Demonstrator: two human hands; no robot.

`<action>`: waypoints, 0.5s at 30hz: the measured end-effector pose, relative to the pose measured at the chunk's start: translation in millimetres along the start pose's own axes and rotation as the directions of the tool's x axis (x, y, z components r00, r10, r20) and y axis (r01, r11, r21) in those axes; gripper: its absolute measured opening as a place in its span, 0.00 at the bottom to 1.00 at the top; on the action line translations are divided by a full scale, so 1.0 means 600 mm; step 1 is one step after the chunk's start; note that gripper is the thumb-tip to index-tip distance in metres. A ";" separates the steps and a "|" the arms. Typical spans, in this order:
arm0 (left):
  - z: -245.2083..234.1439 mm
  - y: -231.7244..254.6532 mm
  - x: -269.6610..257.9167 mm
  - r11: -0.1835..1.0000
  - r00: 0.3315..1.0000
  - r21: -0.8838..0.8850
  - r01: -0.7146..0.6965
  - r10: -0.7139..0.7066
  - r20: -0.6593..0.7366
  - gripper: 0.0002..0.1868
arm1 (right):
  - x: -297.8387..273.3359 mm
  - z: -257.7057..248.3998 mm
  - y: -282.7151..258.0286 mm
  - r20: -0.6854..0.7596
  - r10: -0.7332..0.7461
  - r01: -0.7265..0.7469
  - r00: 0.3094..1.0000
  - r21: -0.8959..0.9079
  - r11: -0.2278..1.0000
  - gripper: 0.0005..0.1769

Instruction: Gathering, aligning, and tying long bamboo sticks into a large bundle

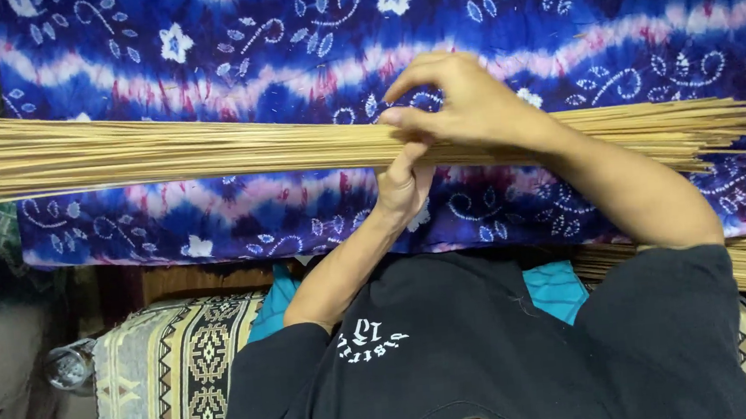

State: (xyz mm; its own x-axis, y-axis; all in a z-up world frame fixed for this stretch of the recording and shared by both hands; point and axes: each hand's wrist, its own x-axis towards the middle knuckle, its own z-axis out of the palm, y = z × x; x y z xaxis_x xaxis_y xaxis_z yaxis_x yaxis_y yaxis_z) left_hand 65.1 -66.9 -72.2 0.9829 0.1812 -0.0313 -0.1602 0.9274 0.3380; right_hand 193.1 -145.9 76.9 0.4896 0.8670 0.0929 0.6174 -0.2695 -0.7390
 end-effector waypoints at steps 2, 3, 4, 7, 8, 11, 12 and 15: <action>0.007 0.005 0.001 1.000 1.000 0.029 -0.010 0.010 0.023 0.21 | 0.026 0.018 -0.017 0.053 0.032 -0.033 0.998 0.026 0.999 0.18; 0.009 0.007 0.001 0.998 0.999 0.056 -0.018 0.015 0.046 0.20 | 0.039 0.028 -0.025 0.107 0.066 -0.072 0.992 0.049 0.996 0.18; 0.009 0.008 0.000 0.998 0.999 0.056 -0.021 0.018 0.041 0.20 | 0.045 0.033 -0.026 0.112 0.064 -0.071 0.992 0.052 0.996 0.18; 0.005 0.007 0.000 0.998 0.999 0.048 -0.033 0.032 0.024 0.21 | 0.062 0.044 -0.027 0.121 0.036 -0.051 0.992 0.127 0.991 0.17; 0.004 0.006 0.000 0.998 0.999 0.044 -0.037 0.036 0.018 0.21 | 0.065 0.044 -0.028 0.100 0.009 -0.025 0.995 0.155 0.988 0.12; 0.000 0.001 -0.003 0.998 0.999 0.035 -0.043 0.043 0.002 0.22 | 0.070 0.050 -0.026 0.064 -0.040 0.028 0.997 0.175 0.984 0.06; -0.001 0.000 -0.001 0.998 0.999 0.031 -0.052 0.052 -0.002 0.23 | 0.073 0.051 -0.025 0.049 -0.071 0.062 0.996 0.163 0.985 0.05; -0.005 -0.003 -0.002 0.997 0.998 0.024 -0.068 0.069 -0.015 0.24 | 0.069 0.067 -0.016 0.006 -0.160 0.160 0.987 -0.021 0.987 0.05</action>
State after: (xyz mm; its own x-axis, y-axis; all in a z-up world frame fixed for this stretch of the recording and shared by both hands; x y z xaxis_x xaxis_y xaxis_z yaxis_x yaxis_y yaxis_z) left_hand 63.8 -67.5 -75.7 0.9682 0.2493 -0.0218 -0.2249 0.9049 0.3615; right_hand 182.4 -90.5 61.1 0.3807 0.9016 0.2055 0.7003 -0.1361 -0.7007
